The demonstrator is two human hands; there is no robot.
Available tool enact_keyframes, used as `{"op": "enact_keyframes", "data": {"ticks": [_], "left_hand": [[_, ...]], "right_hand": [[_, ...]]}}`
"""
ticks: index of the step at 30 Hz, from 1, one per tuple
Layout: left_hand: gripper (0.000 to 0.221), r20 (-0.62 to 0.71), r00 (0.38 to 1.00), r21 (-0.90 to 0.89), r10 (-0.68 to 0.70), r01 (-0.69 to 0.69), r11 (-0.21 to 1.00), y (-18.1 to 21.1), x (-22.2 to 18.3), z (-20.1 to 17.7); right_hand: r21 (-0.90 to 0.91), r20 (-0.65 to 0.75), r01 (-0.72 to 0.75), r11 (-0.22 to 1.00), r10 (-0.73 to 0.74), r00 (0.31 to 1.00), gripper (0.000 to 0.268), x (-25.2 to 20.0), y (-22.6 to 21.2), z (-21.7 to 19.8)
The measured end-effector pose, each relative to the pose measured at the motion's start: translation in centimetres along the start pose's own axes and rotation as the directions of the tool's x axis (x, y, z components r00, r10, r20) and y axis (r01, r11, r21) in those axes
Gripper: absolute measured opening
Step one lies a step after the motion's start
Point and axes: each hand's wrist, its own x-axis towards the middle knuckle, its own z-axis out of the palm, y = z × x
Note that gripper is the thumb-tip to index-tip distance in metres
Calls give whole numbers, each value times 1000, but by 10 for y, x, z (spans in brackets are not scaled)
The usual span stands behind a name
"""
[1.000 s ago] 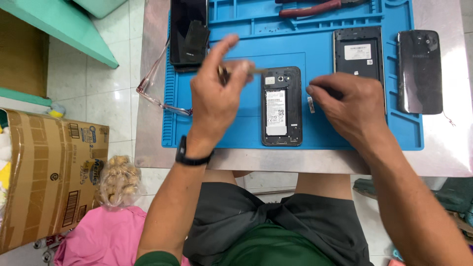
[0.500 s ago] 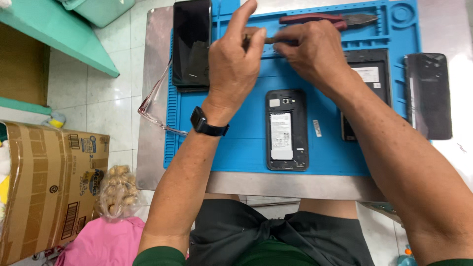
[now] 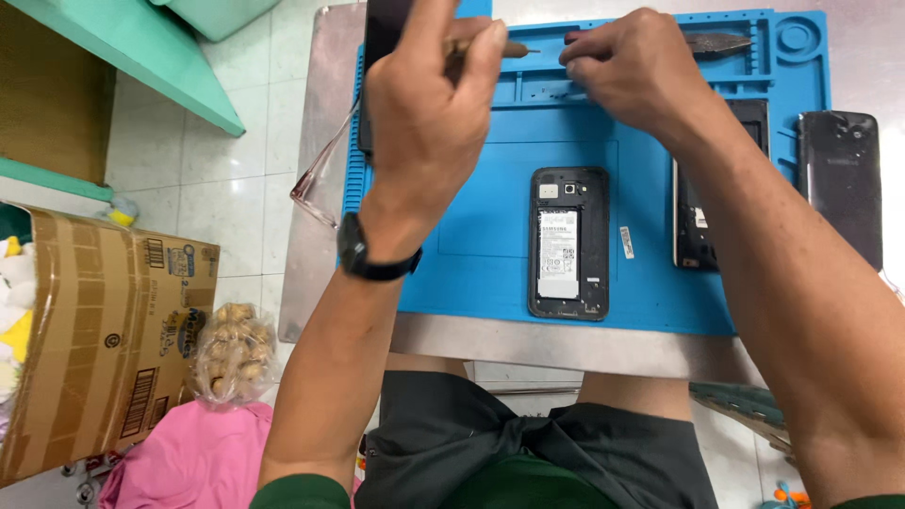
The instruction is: The person uses a screwdriver to remove screws from the back of a disassembled smartphone placed on a blue mat. They manipulate the phone's internal components and battery area while other phone parts and tools are visible on the table.
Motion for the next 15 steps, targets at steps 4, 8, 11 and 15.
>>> {"op": "enact_keyframes", "data": {"ticks": [4, 8, 11, 15], "left_hand": [[33, 17, 997, -93, -73, 74, 993, 29, -21, -28], [36, 56, 996, -114, -70, 76, 991, 56, -57, -53], [40, 195, 970, -126, -143, 169, 978, 75, -95, -57], [46, 389, 856, -123, -341, 415, 902, 75, -140, -42]], "right_hand": [[187, -11, -157, 970, 162, 987, 15, -14, -35, -19], [193, -67, -130, 973, 145, 987, 9, -60, -69, -43], [180, -158, -166, 970, 195, 968, 19, -123, -84, -45], [213, -242, -288, 934, 336, 910, 17, -207, -82, -20]]}}
